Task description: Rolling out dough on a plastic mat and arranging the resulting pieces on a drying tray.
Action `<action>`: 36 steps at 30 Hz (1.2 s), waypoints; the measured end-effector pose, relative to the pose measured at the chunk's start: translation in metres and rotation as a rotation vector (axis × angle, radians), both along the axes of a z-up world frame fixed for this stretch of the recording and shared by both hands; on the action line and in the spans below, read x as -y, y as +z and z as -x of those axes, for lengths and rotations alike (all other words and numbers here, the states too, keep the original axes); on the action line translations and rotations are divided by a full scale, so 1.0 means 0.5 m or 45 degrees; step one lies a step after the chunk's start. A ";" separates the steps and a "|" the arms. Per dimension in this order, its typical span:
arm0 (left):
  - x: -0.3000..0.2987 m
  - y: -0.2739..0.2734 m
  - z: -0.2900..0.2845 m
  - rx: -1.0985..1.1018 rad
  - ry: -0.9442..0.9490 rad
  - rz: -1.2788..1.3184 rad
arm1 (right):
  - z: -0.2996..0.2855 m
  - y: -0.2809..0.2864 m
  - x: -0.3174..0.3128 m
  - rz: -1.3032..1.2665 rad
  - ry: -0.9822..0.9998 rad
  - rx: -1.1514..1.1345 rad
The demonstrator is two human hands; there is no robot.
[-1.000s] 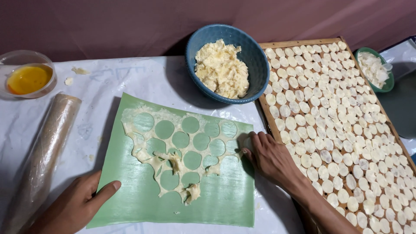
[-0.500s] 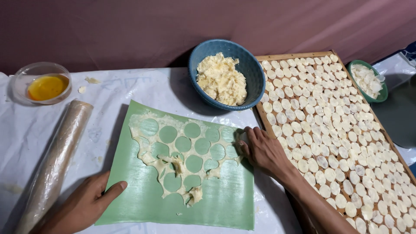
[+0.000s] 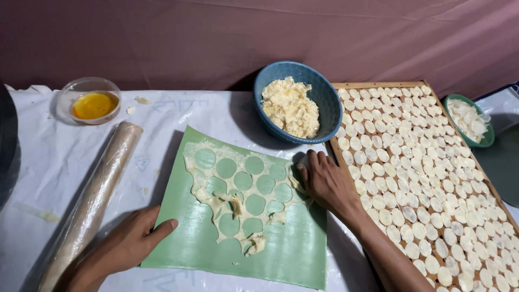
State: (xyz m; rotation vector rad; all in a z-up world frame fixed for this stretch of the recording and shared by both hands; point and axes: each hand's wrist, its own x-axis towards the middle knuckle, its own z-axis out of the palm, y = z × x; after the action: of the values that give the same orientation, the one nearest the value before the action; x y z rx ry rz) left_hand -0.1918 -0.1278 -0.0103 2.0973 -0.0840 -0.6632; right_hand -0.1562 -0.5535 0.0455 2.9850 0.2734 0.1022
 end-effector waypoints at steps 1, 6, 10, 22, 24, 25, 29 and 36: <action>0.000 0.002 0.001 0.000 0.005 -0.001 | -0.008 -0.015 -0.013 -0.001 0.005 0.000; 0.008 0.007 0.003 -0.044 0.014 -0.006 | -0.013 -0.036 -0.083 -0.153 0.444 -0.126; 0.008 0.021 -0.001 -0.045 0.022 -0.028 | -0.003 0.006 -0.035 -0.244 0.261 -0.243; 0.015 0.014 0.002 0.020 0.004 -0.084 | 0.049 -0.037 -0.071 -0.188 0.341 -0.165; 0.013 0.008 0.001 -0.011 0.025 -0.121 | 0.054 0.014 -0.119 -0.320 0.498 -0.316; 0.014 0.014 -0.002 -0.011 0.015 -0.124 | 0.055 0.028 -0.094 -0.325 0.489 -0.315; 0.013 0.013 -0.001 0.007 0.002 -0.103 | 0.067 0.047 0.014 -0.147 0.108 -0.142; 0.017 0.021 -0.003 0.005 0.001 -0.033 | 0.117 -0.050 0.070 0.041 0.079 -0.171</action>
State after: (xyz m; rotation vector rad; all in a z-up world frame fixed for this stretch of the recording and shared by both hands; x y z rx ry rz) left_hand -0.1903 -0.1365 0.0002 2.1235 -0.0771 -0.6629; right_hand -0.2148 -0.5885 0.0206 2.9564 0.3792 -0.0961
